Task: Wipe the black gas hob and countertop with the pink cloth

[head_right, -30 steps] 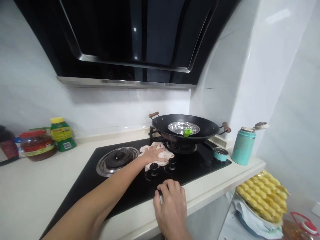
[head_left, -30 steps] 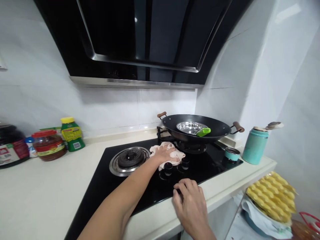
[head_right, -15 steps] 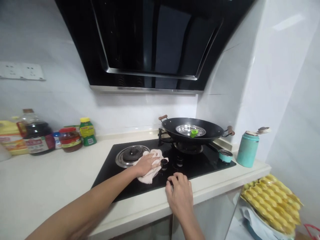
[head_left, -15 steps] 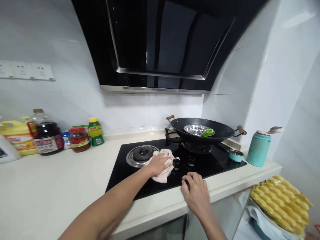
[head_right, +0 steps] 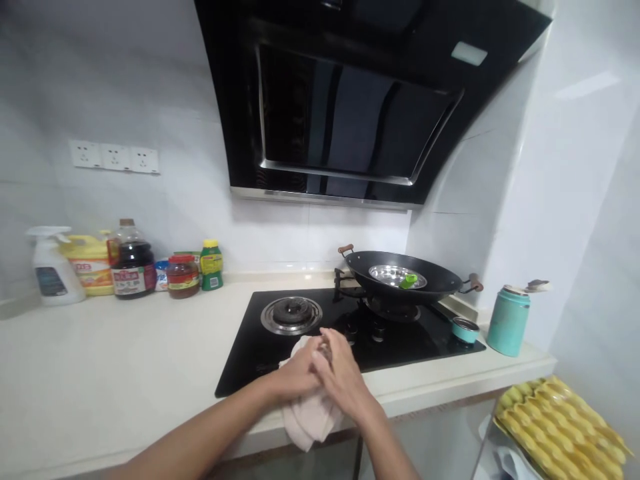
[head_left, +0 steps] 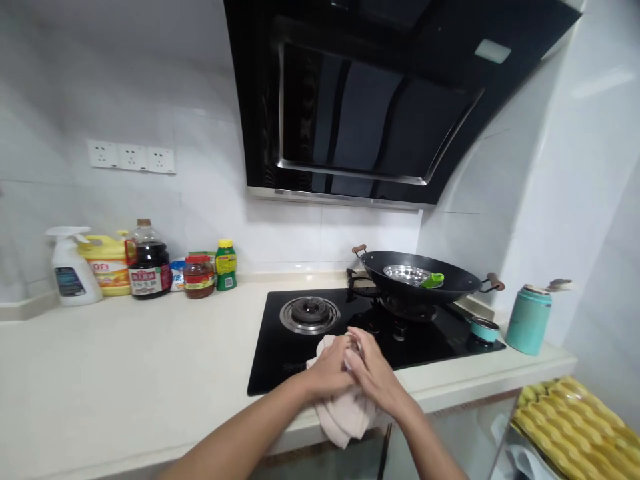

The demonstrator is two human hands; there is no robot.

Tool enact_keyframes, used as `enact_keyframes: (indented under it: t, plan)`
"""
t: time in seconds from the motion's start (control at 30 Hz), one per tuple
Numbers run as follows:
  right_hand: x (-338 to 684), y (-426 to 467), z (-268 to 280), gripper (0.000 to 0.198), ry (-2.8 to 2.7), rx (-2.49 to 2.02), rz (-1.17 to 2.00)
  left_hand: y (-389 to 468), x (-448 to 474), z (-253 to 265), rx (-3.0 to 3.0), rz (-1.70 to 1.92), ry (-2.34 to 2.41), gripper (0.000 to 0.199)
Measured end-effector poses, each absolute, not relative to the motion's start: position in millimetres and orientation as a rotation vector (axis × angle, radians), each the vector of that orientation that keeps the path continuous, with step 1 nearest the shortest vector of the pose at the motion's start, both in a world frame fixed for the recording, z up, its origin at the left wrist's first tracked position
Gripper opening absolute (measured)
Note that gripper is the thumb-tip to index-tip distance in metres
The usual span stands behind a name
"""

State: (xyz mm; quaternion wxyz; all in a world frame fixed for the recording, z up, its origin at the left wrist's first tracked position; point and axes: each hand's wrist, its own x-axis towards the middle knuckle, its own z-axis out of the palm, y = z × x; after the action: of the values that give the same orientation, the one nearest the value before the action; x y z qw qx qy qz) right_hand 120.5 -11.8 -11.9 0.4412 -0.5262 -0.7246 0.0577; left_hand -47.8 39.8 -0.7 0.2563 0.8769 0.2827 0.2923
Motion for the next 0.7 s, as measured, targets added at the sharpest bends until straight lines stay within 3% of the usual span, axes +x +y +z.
enact_keyframes:
  t: [0.1, 0.27, 0.47, 0.7]
  plan:
    - [95.9, -1.3, -10.9, 0.068, -1.904, -1.429, 0.250, 59.4, -85.4, 5.9, 2.273, 0.886, 0.819, 0.049]
    - [58.6, 14.1, -6.1, 0.081, -2.112, -1.679, 0.151, 96.9, -146.3, 19.0, 2.133, 1.050, 0.960, 0.026]
    - [75.3, 3.1, 2.5, 0.033, -2.138, -1.407, 0.131, 111.1, -162.8, 22.7, 2.094, 1.044, 0.965, 0.026]
    - [178.9, -17.5, -21.7, 0.026, -1.564, -1.490, 0.090, 107.6, -167.3, 1.2, 2.120, 1.020, 0.985, 0.024]
